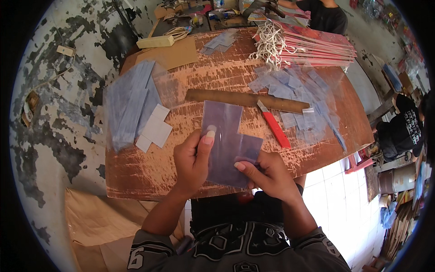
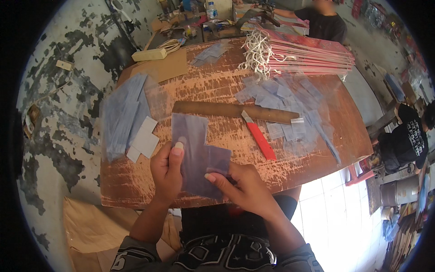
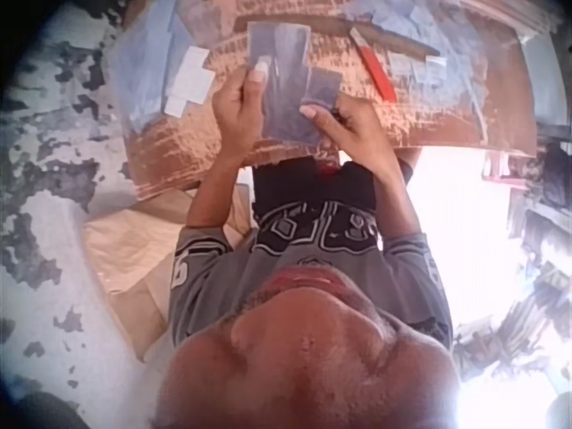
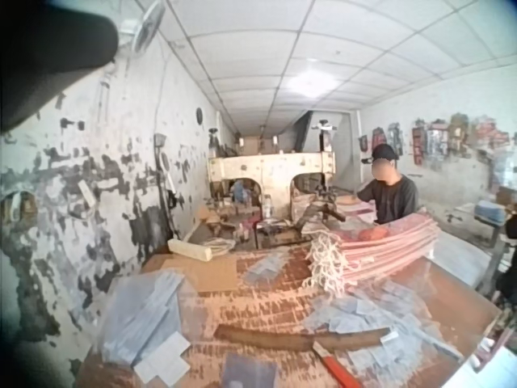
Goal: The person uses a red utility knife to cut small rectangular pieces from a larger translucent plastic sheet. They repeatedly fold the sheet, align the edges, and slice off sections, placing the cut pieces on the table.
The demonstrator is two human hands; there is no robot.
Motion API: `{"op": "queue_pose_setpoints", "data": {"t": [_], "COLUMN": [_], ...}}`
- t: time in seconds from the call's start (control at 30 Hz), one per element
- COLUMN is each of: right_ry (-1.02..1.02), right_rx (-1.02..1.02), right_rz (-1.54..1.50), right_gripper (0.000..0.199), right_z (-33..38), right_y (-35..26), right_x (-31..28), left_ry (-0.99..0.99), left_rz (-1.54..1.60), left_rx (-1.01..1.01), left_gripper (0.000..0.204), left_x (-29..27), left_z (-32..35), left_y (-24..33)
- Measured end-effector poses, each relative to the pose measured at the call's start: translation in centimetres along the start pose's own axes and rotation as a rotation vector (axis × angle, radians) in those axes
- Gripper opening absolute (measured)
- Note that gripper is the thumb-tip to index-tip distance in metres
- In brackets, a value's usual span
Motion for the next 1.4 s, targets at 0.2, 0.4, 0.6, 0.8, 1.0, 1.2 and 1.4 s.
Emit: {"op": "queue_pose_setpoints", "data": {"t": [0.2,0.4,0.6,0.8,1.0,1.2,1.4], "right_ry": [0.034,0.052,0.050,0.019,0.210,0.424,0.502], "right_rx": [-0.034,0.027,0.113,0.108,0.058,-0.027,-0.016], "right_rz": [0.060,0.000,-0.124,-0.284,-0.357,-0.309,-0.288], "right_gripper": [0.030,0.029,0.030,0.032,0.032,0.037,0.036], "right_z": [0.1,0.2,0.4,0.5,0.5,-0.1,-0.4], "right_y": [-0.6,-0.4,0.4,1.3,1.5,2.0,2.6], "right_x": [0.0,-0.3,-0.4,-0.4,-2.1,-5.9,-6.7], "left_ry": [-0.035,-0.098,-0.166,-0.147,-0.062,-0.402,-1.039], "left_rz": [-0.057,-0.092,0.106,0.564,0.570,0.231,-0.205], "left_rx": [0.025,-0.001,-0.094,-0.311,-0.389,-0.193,0.146], "left_gripper": [0.032,0.033,0.030,0.033,0.037,0.027,0.031], "left_x": [-0.6,0.0,0.2,0.0,-0.5,2.2,6.6], "left_z": [-0.3,-1.2,-1.4,-0.5,1.6,9.5,17.7], "left_y": [-0.3,0.4,-0.3,-2.2,-3.2,-1.9,-6.5]}}
Point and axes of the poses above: each hand's wrist, its own z-axis away from the middle knuckle, its own x-axis out of the palm, y = z × x, the point moved 6 cm from there along -z, towards the middle knuckle, and after that the axes turned 6 degrees about -y, right-handed, at the moved point
